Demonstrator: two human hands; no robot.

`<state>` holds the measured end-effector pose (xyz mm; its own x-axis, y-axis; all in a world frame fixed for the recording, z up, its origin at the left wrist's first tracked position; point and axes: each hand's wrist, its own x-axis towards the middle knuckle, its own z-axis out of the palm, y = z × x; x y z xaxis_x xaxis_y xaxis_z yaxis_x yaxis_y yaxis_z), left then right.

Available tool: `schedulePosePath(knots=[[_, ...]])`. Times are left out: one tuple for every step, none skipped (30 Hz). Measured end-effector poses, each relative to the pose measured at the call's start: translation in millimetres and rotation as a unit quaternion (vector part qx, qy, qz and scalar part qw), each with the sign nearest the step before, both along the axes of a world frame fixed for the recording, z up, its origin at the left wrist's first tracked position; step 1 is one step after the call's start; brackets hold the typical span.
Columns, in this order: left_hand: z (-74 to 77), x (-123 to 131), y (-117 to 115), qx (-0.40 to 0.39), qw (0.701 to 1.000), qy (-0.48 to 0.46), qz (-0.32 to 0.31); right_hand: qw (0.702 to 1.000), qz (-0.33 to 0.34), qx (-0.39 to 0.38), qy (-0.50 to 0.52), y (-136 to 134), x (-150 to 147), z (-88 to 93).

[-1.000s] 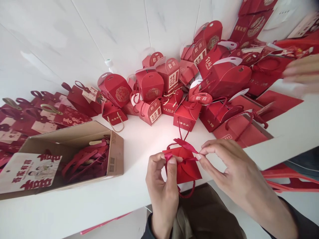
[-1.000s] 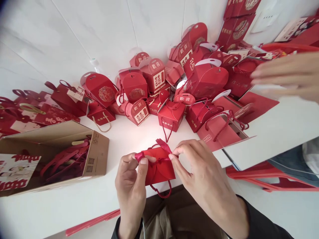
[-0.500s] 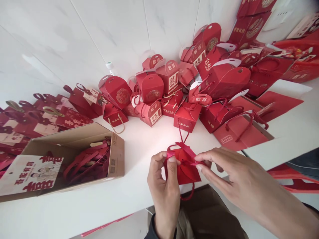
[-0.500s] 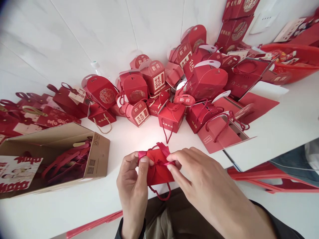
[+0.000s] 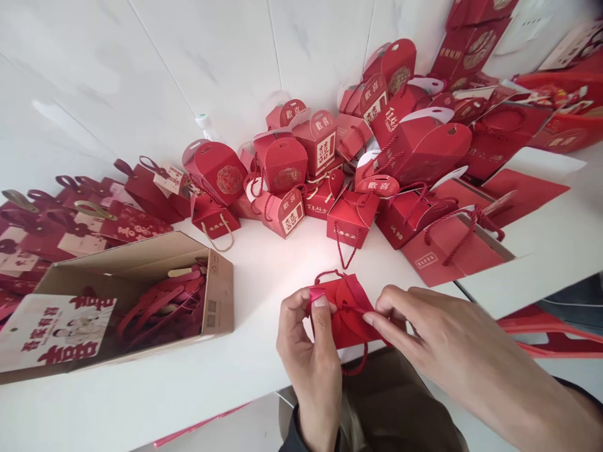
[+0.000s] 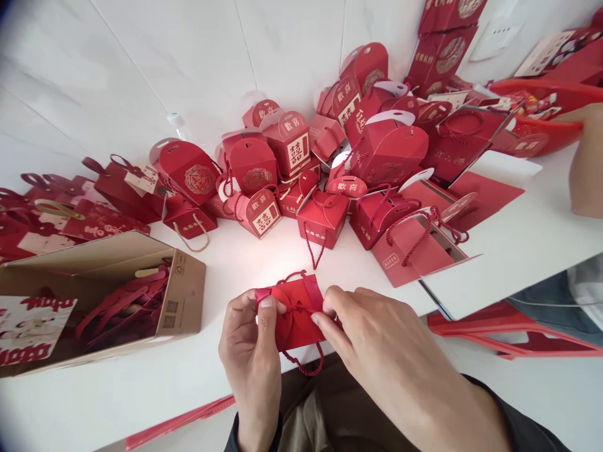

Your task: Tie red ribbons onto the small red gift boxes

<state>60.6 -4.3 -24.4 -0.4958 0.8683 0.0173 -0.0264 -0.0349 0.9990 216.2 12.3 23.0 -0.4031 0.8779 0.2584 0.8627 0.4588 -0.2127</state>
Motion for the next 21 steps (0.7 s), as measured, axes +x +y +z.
schedulePosePath(knots=[[-0.1, 0, 0, -0.002, 1.0, 0.0, 0.0, 1.0, -0.006, -0.015, 0.011, 0, 2, -1.5], [0.0, 0, -1, -0.003, 1.0, 0.001, 0.0, 0.999, -0.008, -0.028, 0.022, 0, 3, -2.5], [0.5, 0, -1, -0.005, 1.0, 0.003, -0.001, 0.999, -0.008, -0.036, 0.032, 1, 5, -2.5], [1.3, 0, -1, -0.008, 1.0, 0.006, -0.004, 0.998, -0.008, -0.036, 0.041, 3, 6, -1.6], [2.4, -1, -1, -0.011, 1.0, 0.01, -0.009, 0.998, -0.007, -0.03, 0.047, 4, 8, 0.1], [3.7, -1, -1, -0.015, 1.0, 0.015, -0.014, 0.998, -0.004, -0.018, 0.052, 6, 9, 2.5], [5.1, -2, -1, -0.02, 0.999, 0.021, -0.02, 0.999, -0.001, -0.003, 0.054, 8, 10, 5.1], [6.5, -3, -1, -0.024, 0.999, 0.027, -0.025, 0.998, 0.003, 0.012, 0.054, 9, 11, 7.5], [7.6, -4, 0, -0.028, 0.999, 0.032, -0.029, 0.998, 0.007, 0.025, 0.05, 10, 12, 9.4], [8.3, -4, 0, -0.031, 0.998, 0.035, -0.03, 0.998, 0.011, 0.032, 0.044, 10, 12, 10.4], [8.7, -5, 1, -0.033, 0.998, 0.037, -0.03, 0.999, 0.013, 0.031, 0.037, 10, 12, 10.4], [8.8, -5, 1, -0.034, 0.998, 0.037, -0.03, 0.999, 0.015, 0.021, 0.031, 10, 12, 9.4], [8.6, -5, 1, -0.036, 0.998, 0.036, -0.029, 0.999, 0.017, 0.005, 0.029, 9, 12, 7.6], [8.4, -5, 1, -0.037, 0.998, 0.037, -0.028, 0.999, 0.021, -0.012, 0.03, 9, 12, 5.4], [8.3, -5, 1, -0.039, 0.998, 0.038, -0.028, 0.999, 0.026, -0.029, 0.036, 8, 12, 3.2], [8.4, -5, 1, -0.039, 0.998, 0.04, -0.027, 0.998, 0.035, -0.041, 0.045, 7, 11, 1.2], [8.7, -5, 1, -0.039, 0.998, 0.042, -0.028, 0.996, 0.046, -0.049, 0.056, 7, 11, -0.2], [9.3, -6, 1, -0.038, 0.998, 0.046, -0.03, 0.995, 0.057, -0.05, 0.066, 7, 10, -0.9], [10.1, -6, 0, -0.036, 0.998, 0.049, -0.033, 0.994, 0.067, -0.047, 0.075, 8, 9, -0.7], [11.0, -6, 0, -0.033, 0.997, 0.053, -0.037, 0.993, 0.076, -0.046, 0.084, 9, 8, 0.2], [12.0, -7, 0, -0.03, 0.997, 0.058, -0.041, 0.991, 0.083, -0.05, 0.095, 10, 7, 1.8]])
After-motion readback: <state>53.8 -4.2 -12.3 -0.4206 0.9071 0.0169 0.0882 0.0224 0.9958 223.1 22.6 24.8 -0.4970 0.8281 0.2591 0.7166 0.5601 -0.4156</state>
